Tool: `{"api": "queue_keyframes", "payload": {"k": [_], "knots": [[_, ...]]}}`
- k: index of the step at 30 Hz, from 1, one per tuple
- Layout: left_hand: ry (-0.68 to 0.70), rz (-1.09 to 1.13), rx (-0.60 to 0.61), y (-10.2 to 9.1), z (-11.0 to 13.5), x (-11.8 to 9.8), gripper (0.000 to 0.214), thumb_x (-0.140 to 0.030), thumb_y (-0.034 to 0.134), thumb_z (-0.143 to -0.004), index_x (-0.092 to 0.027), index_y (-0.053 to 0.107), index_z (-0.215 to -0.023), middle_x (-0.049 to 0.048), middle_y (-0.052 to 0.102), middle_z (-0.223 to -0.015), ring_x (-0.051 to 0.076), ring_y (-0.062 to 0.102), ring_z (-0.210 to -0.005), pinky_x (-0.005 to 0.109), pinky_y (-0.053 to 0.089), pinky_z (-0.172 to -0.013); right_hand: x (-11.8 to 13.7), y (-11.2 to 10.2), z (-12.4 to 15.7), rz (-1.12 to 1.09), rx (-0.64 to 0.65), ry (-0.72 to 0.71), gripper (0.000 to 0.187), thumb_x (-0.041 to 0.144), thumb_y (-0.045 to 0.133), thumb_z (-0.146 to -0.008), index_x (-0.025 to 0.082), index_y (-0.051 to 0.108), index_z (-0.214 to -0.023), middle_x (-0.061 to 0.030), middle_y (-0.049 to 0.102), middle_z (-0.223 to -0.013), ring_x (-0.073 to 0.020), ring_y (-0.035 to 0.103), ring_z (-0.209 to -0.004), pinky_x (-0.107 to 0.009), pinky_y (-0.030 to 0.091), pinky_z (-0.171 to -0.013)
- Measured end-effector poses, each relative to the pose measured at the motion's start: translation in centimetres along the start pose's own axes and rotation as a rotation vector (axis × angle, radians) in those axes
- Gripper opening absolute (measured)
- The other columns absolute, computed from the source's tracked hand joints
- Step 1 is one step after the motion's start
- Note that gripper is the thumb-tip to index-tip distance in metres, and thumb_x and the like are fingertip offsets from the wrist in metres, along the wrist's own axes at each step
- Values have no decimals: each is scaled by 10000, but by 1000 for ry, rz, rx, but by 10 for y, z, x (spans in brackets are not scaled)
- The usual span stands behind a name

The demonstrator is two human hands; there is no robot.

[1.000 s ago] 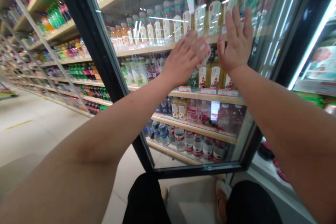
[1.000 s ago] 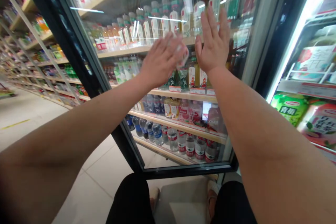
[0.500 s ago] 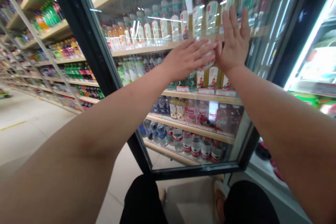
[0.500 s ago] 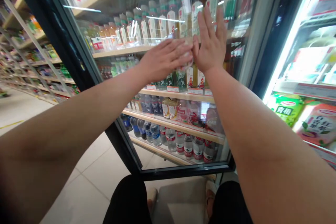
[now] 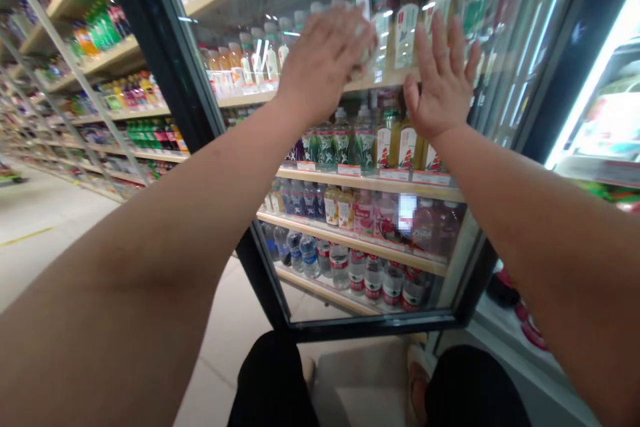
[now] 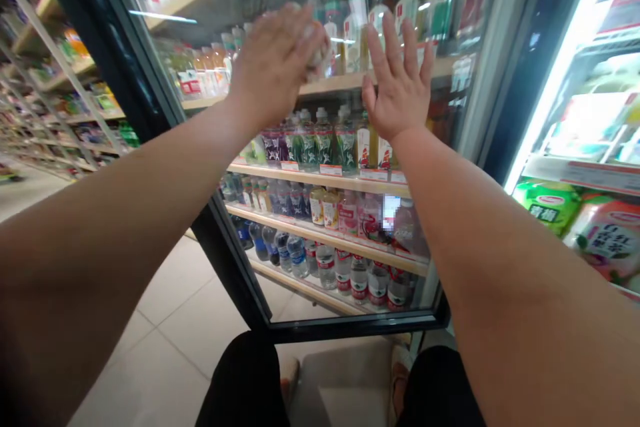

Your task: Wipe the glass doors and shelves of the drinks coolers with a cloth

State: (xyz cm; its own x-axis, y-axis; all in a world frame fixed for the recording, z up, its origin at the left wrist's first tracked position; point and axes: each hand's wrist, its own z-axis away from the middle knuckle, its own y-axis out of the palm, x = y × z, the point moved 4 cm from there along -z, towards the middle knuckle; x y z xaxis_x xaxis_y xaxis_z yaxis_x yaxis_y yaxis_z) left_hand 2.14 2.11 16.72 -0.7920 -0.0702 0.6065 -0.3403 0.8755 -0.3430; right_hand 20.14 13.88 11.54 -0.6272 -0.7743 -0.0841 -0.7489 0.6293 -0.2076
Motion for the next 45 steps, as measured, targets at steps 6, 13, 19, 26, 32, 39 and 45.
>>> {"api": "queue_keyframes", "payload": {"k": [6,13,19,26,32,39,45], "knots": [[248,37,139,12,41,-26,494,-223,374,-1105,-242,418,-1597,14,306,-1727,219,140,-1630,529,200,-1330,1,3,-5,-60,100,33,622,506,204,-1059,394,211,-1670,140,42,-1740,-272,49,-1655,-662,10,-1329],[102,-22,24,-4,45,9,552,-215,382,-1111,-193,286,-1654,81,214,-1754,251,77,-1636,602,95,-1332,1,3,-3,29,78,1,596,457,216,-1108,339,202,-1692,21,98,-1765,-306,92,-1648,-630,104,-1325],[230,44,198,2,58,-5,525,-217,380,-1087,-249,409,-1610,38,320,-1720,258,87,-1638,570,163,-1332,0,4,-4,36,107,4,612,470,237,-1104,321,194,-1696,20,87,-1767,-308,83,-1648,-630,98,-1330],[54,-24,53,-12,63,20,530,-265,403,-1100,-199,361,-1625,91,279,-1733,260,139,-1626,572,175,-1321,-3,8,-3,36,70,17,611,477,246,-1083,375,201,-1684,87,84,-1753,-274,94,-1650,-622,107,-1335],[569,234,422,2,86,-11,529,-218,360,-1057,-305,487,-1563,-45,382,-1690,192,136,-1625,501,174,-1347,0,7,-2,94,15,-26,599,439,300,-1106,309,249,-1689,-26,188,-1751,-330,174,-1631,-620,178,-1313],[-19,63,-23,-21,82,32,570,-285,362,-1090,-210,326,-1654,43,177,-1758,279,46,-1636,604,113,-1340,-2,8,-2,28,58,-2,619,483,217,-1087,336,207,-1688,41,107,-1761,-298,105,-1647,-645,111,-1322],[583,235,393,-9,108,10,507,-253,360,-1059,-329,526,-1531,-62,440,-1654,186,267,-1594,438,236,-1347,-6,13,-4,-76,90,49,657,536,150,-1023,432,177,-1671,204,77,-1718,-220,-69,-1654,-605,-30,-1337]]}}
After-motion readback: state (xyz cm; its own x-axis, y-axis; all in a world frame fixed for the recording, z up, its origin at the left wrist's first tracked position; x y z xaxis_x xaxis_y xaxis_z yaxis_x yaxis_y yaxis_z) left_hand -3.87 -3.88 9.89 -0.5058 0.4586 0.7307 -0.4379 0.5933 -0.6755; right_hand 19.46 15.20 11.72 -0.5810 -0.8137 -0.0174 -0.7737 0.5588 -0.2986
